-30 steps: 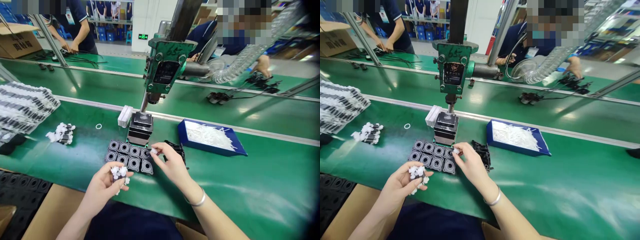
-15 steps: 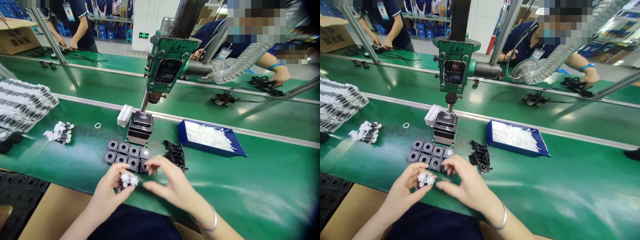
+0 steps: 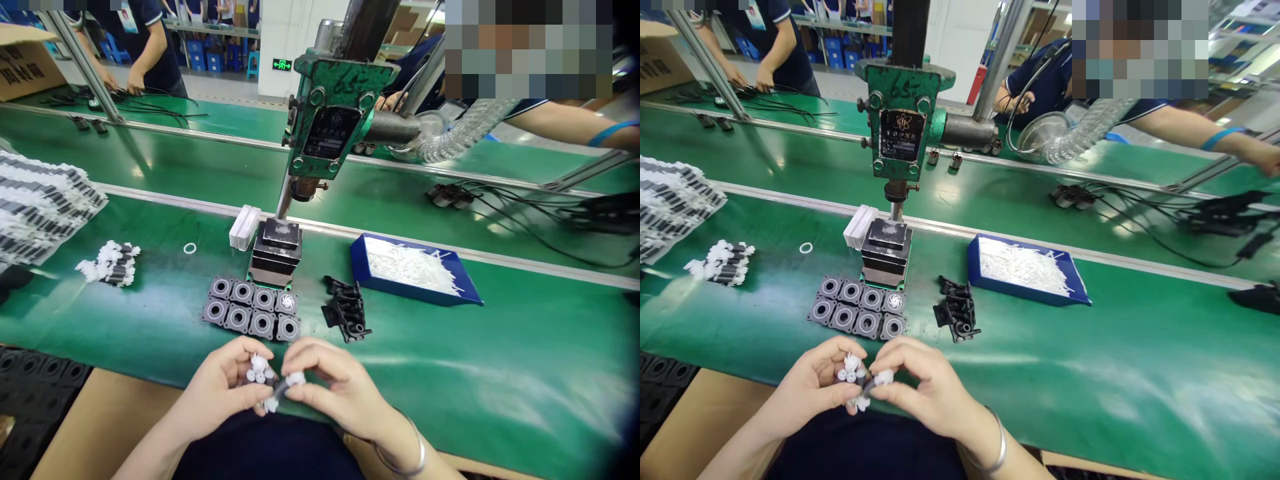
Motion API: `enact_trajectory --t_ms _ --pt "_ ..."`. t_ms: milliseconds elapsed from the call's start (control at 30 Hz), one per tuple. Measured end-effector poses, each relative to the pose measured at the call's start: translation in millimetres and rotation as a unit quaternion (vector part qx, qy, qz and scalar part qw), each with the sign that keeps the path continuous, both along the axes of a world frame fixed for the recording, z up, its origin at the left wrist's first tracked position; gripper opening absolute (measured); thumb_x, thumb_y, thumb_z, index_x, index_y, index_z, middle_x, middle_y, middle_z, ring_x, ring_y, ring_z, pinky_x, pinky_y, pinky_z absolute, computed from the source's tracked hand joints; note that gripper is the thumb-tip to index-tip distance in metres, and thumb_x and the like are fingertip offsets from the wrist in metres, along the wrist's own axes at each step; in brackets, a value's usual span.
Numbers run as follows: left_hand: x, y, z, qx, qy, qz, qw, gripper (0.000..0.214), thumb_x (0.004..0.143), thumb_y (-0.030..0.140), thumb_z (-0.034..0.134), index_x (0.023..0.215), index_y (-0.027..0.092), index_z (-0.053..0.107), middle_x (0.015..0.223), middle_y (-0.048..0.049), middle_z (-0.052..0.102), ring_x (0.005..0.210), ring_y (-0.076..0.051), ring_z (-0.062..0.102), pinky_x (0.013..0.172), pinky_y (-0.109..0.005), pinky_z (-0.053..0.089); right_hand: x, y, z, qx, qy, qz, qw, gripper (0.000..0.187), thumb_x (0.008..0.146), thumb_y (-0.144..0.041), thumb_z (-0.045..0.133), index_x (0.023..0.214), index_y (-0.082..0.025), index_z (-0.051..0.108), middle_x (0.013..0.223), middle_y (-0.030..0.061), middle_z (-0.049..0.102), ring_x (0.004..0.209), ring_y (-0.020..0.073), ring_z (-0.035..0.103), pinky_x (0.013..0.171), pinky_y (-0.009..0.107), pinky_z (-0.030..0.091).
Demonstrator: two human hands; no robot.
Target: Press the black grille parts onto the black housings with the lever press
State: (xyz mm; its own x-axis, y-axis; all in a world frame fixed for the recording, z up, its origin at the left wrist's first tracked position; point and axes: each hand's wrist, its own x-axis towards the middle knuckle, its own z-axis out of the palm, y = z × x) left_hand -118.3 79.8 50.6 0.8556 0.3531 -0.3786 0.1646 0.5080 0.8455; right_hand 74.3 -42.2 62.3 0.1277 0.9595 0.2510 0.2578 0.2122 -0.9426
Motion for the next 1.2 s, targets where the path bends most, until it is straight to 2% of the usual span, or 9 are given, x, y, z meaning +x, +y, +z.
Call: enact_trajectory --t_ms 100,167,400,500,633,800,900,1033,1200 --pt "-3 3 -2.8 0.016 0.011 0.061 0.998 0.04 0.08 0.032 0.08 0.111 0.02 0.058 0.093 -0.0052 0.071 0.091 -0.024 0.071 0.063 -0.026 0.056 15 3 -5.5 0.018 -0.078 -0.129 0.988 0.01 0.094 -0.024 0.065 0.104 -0.023 0.067 0.098 0.0055 0.071 0.092 0.0171 0.068 0.081 0.03 0.057" --pt "-4 5 -4.2 0.038 0.021 0.09 0.995 0.041 0.082 0.032 0.078 0.116 0.02 0.058 0.097 -0.0067 0.072 0.096 -0.025 0.071 0.066 -0.026 0.057 21 8 -13.9 0.031 -0.17 -0.166 0.971 0.015 0.093 -0.019 0.064 0.108 -0.023 0.066 0.1 0.0065 0.071 0.094 0.0178 0.068 0.083 0.031 0.058" --pt "-7 5 -10.3 0.048 -0.001 0.12 0.992 0.045 0.084 0.031 0.076 0.126 0.022 0.062 0.1 -0.0057 0.071 0.088 -0.018 0.066 0.076 -0.029 0.06 18 16 -26.2 0.104 -0.361 -0.092 0.922 0.03 0.095 -0.014 0.061 0.124 -0.018 0.058 0.113 0.0118 0.068 0.106 0.0228 0.064 0.09 0.041 0.056" --pt "-4 2 -11.1 0.046 -0.02 0.137 0.989 0.044 0.083 0.029 0.078 0.125 0.024 0.065 0.103 -0.0047 0.069 0.09 -0.018 0.065 0.077 -0.03 0.061 14 14 -15.0 0.088 -0.336 -0.08 0.934 0.042 0.094 -0.023 0.065 0.133 -0.019 0.052 0.122 0.0141 0.064 0.114 0.0262 0.06 0.096 0.046 0.053" --pt "2 -3 -9.4 0.029 -0.05 0.172 0.983 0.041 0.08 0.024 0.081 0.12 0.025 0.069 0.114 -0.0059 0.072 0.106 -0.019 0.066 0.09 -0.026 0.057 -2 14 -8.3 0.028 -0.166 -0.009 0.986 0.056 0.092 -0.034 0.068 0.141 -0.024 0.043 0.114 0.0079 0.067 0.099 0.0174 0.065 0.088 0.032 0.058" --pt "8 -9 -11.2 -0.006 -0.073 0.196 0.978 0.039 0.078 0.024 0.083 0.116 0.025 0.07 0.106 -0.0039 0.075 0.098 -0.017 0.071 0.092 -0.027 0.057 -23 19 -20.9 -0.001 -0.091 -0.004 0.996 0.043 0.094 -0.028 0.066 0.134 -0.026 0.049 0.113 0.0036 0.07 0.095 0.0124 0.069 0.086 0.024 0.058" --pt "7 -8 -15.2 0.019 -0.051 0.244 0.968 0.041 0.076 0.024 0.085 0.115 0.025 0.07 0.101 -0.0031 0.076 0.094 -0.015 0.071 0.082 -0.02 0.057 -18 23 -21.9 0.013 -0.105 -0.045 0.993 0.033 0.093 -0.021 0.064 0.124 -0.022 0.055 0.102 0.0022 0.073 0.085 0.0114 0.071 0.08 0.021 0.06" --pt "3 -1 -18.7 0.047 -0.036 0.294 0.954 0.043 0.079 0.028 0.083 0.118 0.025 0.068 0.102 -0.003 0.075 0.098 -0.017 0.071 0.082 -0.022 0.058 4 37 -12.1 0.042 -0.199 -0.129 0.97 0.019 0.094 -0.017 0.063 0.112 -0.021 0.062 0.1 0.0031 0.074 0.082 0.0126 0.072 0.077 0.022 0.06" --pt "-5 3 -16.9 0.074 -0.028 0.287 0.955 0.047 0.083 0.03 0.079 0.128 0.025 0.063 0.108 -0.0057 0.075 0.108 -0.017 0.068 0.086 -0.021 0.056 24 70 -11.0 0.126 -0.334 -0.08 0.931 0.013 0.097 -0.016 0.057 0.109 -0.017 0.063 0.104 0.0085 0.072 0.098 0.0194 0.069 0.09 0.035 0.059"
